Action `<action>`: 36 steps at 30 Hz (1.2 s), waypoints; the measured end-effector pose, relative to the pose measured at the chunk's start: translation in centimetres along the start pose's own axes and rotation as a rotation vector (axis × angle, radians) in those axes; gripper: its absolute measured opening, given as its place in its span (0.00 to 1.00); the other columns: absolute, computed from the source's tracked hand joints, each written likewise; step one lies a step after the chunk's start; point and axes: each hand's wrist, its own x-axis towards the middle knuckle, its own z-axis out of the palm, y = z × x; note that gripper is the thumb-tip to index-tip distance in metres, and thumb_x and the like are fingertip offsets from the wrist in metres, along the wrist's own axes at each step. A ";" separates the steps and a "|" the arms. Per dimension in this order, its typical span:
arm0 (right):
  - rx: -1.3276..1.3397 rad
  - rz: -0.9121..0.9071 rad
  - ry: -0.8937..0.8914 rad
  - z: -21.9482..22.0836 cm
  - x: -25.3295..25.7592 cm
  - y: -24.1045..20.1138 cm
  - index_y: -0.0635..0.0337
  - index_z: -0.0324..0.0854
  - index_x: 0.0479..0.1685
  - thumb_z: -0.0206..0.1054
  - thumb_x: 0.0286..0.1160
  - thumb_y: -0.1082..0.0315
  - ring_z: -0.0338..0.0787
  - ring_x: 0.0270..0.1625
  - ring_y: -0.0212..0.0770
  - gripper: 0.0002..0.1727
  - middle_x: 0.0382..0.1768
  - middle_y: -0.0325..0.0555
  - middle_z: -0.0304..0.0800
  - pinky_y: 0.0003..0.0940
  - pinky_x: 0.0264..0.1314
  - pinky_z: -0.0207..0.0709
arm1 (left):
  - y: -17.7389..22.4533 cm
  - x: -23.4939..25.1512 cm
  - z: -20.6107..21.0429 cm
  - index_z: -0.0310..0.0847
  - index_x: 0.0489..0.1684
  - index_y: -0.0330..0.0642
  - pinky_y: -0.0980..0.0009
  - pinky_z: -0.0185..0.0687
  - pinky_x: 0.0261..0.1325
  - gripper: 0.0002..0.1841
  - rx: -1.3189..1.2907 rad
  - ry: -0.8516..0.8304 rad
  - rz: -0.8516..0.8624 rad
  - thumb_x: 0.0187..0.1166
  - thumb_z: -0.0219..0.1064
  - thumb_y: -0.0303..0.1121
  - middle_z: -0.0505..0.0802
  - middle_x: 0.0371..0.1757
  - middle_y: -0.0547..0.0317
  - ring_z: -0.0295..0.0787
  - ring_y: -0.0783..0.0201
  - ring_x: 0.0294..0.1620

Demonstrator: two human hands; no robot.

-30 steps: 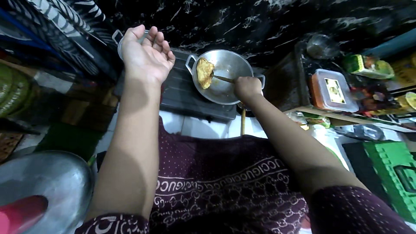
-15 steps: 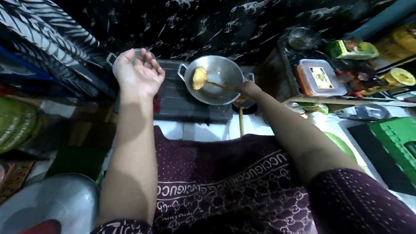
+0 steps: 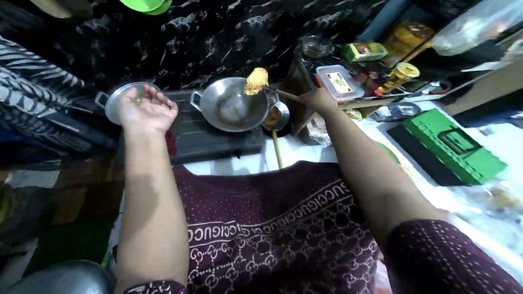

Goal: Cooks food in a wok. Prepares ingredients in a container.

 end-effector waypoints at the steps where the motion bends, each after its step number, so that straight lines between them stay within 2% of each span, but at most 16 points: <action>1: -0.006 0.047 0.028 -0.9 -0.7 0.7 0.67 0.88 0.58 0.65 0.85 0.48 0.85 0.68 0.73 0.26 0.60 0.72 0.88 0.80 0.66 0.70 | -0.3 -0.2 0.1 0.68 0.31 0.56 0.67 0.81 0.39 0.15 -0.006 -0.007 -0.006 0.88 0.43 0.46 0.79 0.25 0.67 0.80 0.69 0.26; 5: -0.114 0.176 0.137 -3.7 -3.6 3.3 0.67 0.88 0.52 0.64 0.82 0.46 0.86 0.64 0.75 0.27 0.57 0.72 0.90 0.82 0.59 0.71 | -1.6 -0.6 0.9 0.69 0.32 0.55 0.69 0.83 0.38 0.15 -0.028 0.006 -0.024 0.88 0.44 0.45 0.80 0.25 0.66 0.81 0.69 0.26; 9: -0.222 0.253 0.186 -4.6 -5.0 5.2 0.69 0.81 0.65 0.63 0.83 0.46 0.85 0.68 0.76 0.31 0.62 0.75 0.87 0.82 0.61 0.71 | -2.8 -0.3 1.6 0.70 0.37 0.54 0.70 0.84 0.38 0.14 -0.071 -0.004 -0.067 0.88 0.45 0.47 0.81 0.28 0.65 0.82 0.70 0.27; 12: -0.214 0.259 0.154 -4.0 -4.4 7.1 0.68 0.84 0.62 0.64 0.82 0.50 0.85 0.66 0.77 0.27 0.61 0.74 0.88 0.83 0.60 0.72 | -3.9 -0.4 2.2 0.71 0.37 0.53 0.70 0.84 0.39 0.14 -0.090 -0.005 -0.099 0.88 0.45 0.47 0.81 0.28 0.65 0.82 0.70 0.28; 15: -0.201 0.218 0.088 -3.0 -3.0 8.4 0.69 0.83 0.64 0.66 0.81 0.45 0.84 0.68 0.77 0.32 0.62 0.74 0.87 0.84 0.63 0.69 | -4.7 -0.4 2.9 0.70 0.36 0.53 0.70 0.84 0.37 0.15 -0.103 0.007 -0.109 0.88 0.45 0.47 0.80 0.26 0.65 0.82 0.70 0.26; 17: -0.196 0.181 0.042 -2.2 -1.8 9.0 0.69 0.83 0.64 0.67 0.81 0.47 0.84 0.68 0.76 0.30 0.61 0.73 0.88 0.83 0.65 0.69 | -5.0 -0.3 3.3 0.70 0.36 0.53 0.70 0.83 0.37 0.14 -0.104 0.005 -0.107 0.89 0.45 0.47 0.80 0.27 0.65 0.81 0.70 0.26; 20: -0.217 0.217 -0.020 -1.5 -1.2 8.3 0.70 0.83 0.63 0.67 0.83 0.52 0.84 0.69 0.75 0.26 0.62 0.73 0.87 0.81 0.66 0.71 | -4.9 0.1 3.7 0.70 0.36 0.53 0.70 0.83 0.39 0.14 -0.113 0.001 -0.107 0.88 0.45 0.47 0.80 0.27 0.65 0.81 0.70 0.26; 23: -0.333 0.260 -0.029 -0.1 0.0 7.0 0.71 0.86 0.55 0.64 0.83 0.53 0.86 0.67 0.73 0.24 0.60 0.72 0.88 0.79 0.62 0.73 | -4.6 0.5 4.0 0.70 0.36 0.54 0.70 0.84 0.40 0.14 -0.120 0.021 -0.086 0.88 0.45 0.47 0.80 0.27 0.66 0.82 0.70 0.27; 29: -0.452 0.252 -0.102 4.1 4.1 5.6 0.70 0.83 0.62 0.65 0.83 0.59 0.85 0.70 0.72 0.22 0.66 0.72 0.85 0.76 0.61 0.77 | -3.6 2.4 3.5 0.70 0.36 0.54 0.70 0.84 0.41 0.14 -0.108 0.020 -0.038 0.87 0.44 0.46 0.81 0.27 0.65 0.83 0.70 0.29; 32: -0.525 0.212 -0.178 5.9 5.2 4.8 0.69 0.83 0.65 0.64 0.83 0.61 0.83 0.72 0.72 0.21 0.68 0.72 0.84 0.76 0.65 0.75 | -2.9 3.4 3.0 0.70 0.39 0.53 0.67 0.85 0.43 0.15 -0.103 0.011 -0.008 0.88 0.42 0.47 0.82 0.28 0.64 0.84 0.69 0.30; 33: -0.553 0.193 -0.197 6.3 5.2 4.5 0.70 0.83 0.64 0.64 0.84 0.62 0.83 0.72 0.73 0.21 0.68 0.72 0.85 0.76 0.66 0.74 | -2.7 3.7 2.7 0.71 0.39 0.53 0.68 0.85 0.43 0.16 -0.091 0.010 0.001 0.88 0.41 0.48 0.83 0.28 0.64 0.85 0.68 0.30; 36: -0.605 0.183 -0.191 5.8 5.1 3.2 0.72 0.83 0.59 0.67 0.81 0.66 0.86 0.68 0.72 0.18 0.64 0.70 0.87 0.75 0.60 0.78 | -2.3 4.1 2.6 0.71 0.38 0.53 0.68 0.84 0.43 0.18 -0.061 0.007 0.017 0.89 0.38 0.49 0.82 0.27 0.65 0.84 0.69 0.30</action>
